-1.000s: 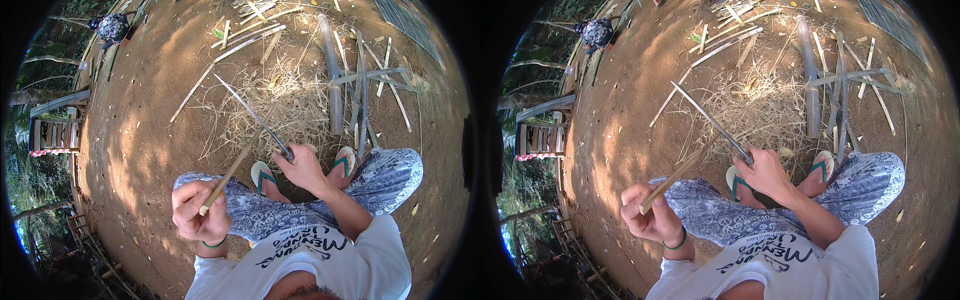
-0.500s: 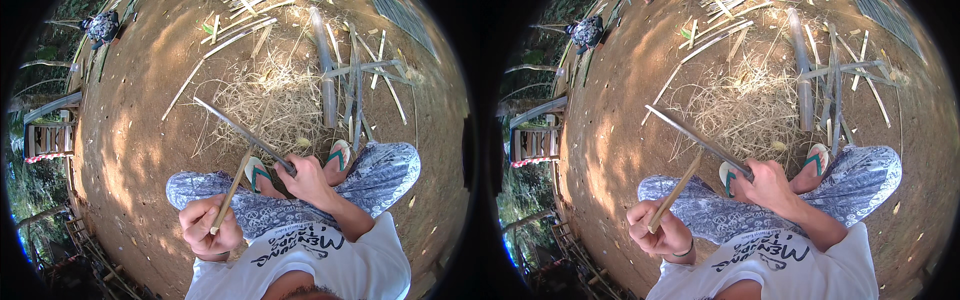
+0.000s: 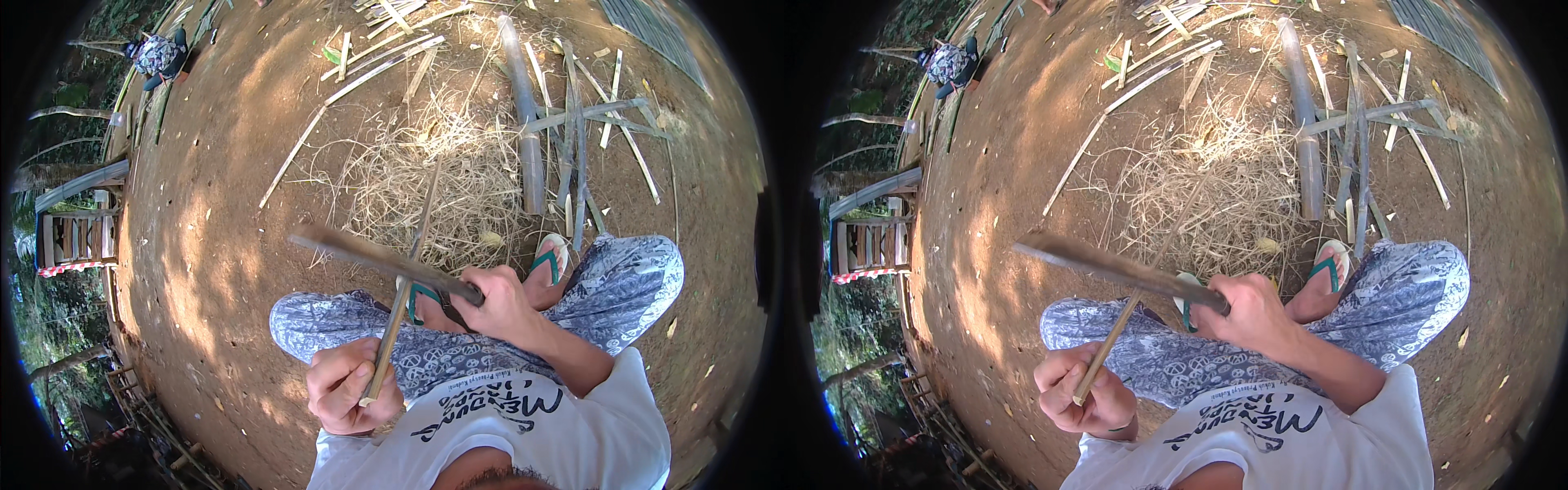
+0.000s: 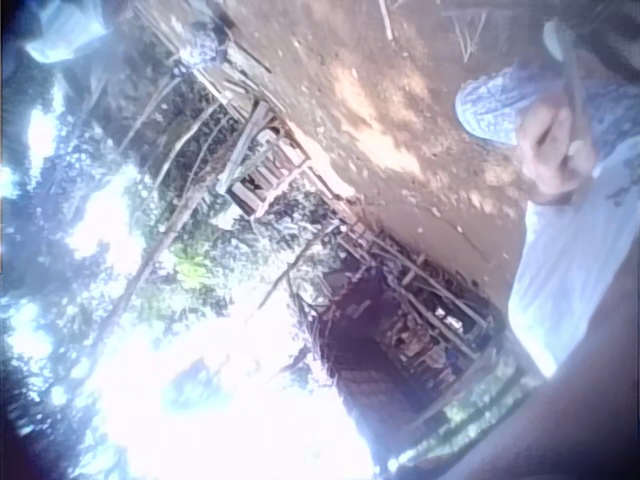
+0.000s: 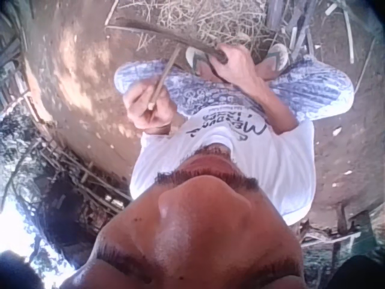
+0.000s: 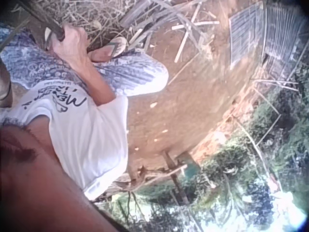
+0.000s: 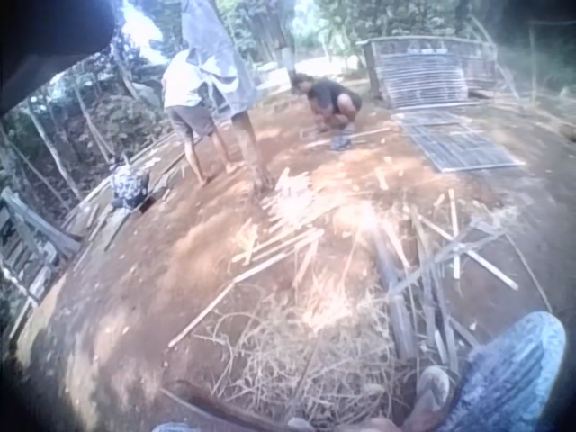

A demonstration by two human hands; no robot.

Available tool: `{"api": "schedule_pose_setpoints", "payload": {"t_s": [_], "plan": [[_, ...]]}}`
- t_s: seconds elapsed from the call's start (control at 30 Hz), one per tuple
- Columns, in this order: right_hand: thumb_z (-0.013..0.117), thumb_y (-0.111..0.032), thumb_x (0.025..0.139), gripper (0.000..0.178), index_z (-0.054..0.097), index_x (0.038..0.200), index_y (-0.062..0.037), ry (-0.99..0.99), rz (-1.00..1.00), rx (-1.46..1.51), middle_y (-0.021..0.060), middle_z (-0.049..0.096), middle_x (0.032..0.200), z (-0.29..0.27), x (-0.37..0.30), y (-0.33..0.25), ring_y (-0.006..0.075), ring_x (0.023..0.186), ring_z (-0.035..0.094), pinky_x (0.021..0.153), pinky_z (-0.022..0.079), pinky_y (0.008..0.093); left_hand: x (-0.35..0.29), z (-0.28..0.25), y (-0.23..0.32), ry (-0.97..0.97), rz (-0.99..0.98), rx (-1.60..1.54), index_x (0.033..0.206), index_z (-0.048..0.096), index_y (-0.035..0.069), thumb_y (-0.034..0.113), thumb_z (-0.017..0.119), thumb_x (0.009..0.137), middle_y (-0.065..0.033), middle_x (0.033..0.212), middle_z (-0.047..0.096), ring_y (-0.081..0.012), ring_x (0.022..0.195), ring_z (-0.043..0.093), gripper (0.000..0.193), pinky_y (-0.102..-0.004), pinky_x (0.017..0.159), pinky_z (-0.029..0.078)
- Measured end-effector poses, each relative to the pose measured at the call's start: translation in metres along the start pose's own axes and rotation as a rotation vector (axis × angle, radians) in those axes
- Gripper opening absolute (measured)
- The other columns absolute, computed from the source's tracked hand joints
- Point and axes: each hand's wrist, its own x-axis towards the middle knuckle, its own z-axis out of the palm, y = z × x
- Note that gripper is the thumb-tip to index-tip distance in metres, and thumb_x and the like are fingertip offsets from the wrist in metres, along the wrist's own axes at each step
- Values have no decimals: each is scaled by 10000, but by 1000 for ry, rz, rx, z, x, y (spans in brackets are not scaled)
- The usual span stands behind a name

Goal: The person sits on the ground and uses a machete to split long bamboo poles into thin strips. They repeatedly strike the bamboo with the machete to separate the material, then inspect the resulting strips.

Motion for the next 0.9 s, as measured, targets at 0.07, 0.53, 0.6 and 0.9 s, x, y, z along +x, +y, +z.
{"api": "schedule_pose_setpoints", "payload": {"t_s": [0.07, 0.53, 0.6, 0.9], "plan": [[686, -157, 805, 198, 657, 748, 30, 40, 236, -91, 223, 600, 587, 7, 20, 52, 405, 581, 642, 590, 520, 468, 1, 0, 2, -7, -18, 6, 1120, 547, 50, 110, 684, 941, -146, 959, 582, -180, 750, 645, 233, -249, 595, 542], [671, -212, 803, 259, 677, 760, 43, 32, 431, -378, 258, 641, 660, 35, 68, 194, 430, 652, 667, 683, 542, 492, 9, 9, -8, 142, -99, 10, 994, 530, 31, 97, 679, 937, -163, 949, 593, -177, 751, 624, 173, -253, 640, 525], [668, -216, 801, 267, 680, 769, 49, 6, 461, -395, 261, 639, 656, 28, 81, 195, 438, 662, 667, 702, 545, 490, 9, 7, -9, 106, -99, 15, 958, 509, 28, 92, 677, 936, -163, 948, 590, -177, 762, 616, 180, -261, 648, 515], [646, -189, 788, 231, 689, 763, 36, 78, 238, -178, 265, 643, 672, 47, 84, 148, 439, 703, 667, 711, 547, 498, 17, 12, -20, 329, -196, -2, 937, 484, 20, 49, 662, 918, -142, 941, 561, -179, 821, 557, 182, -301, 717, 468]]}}
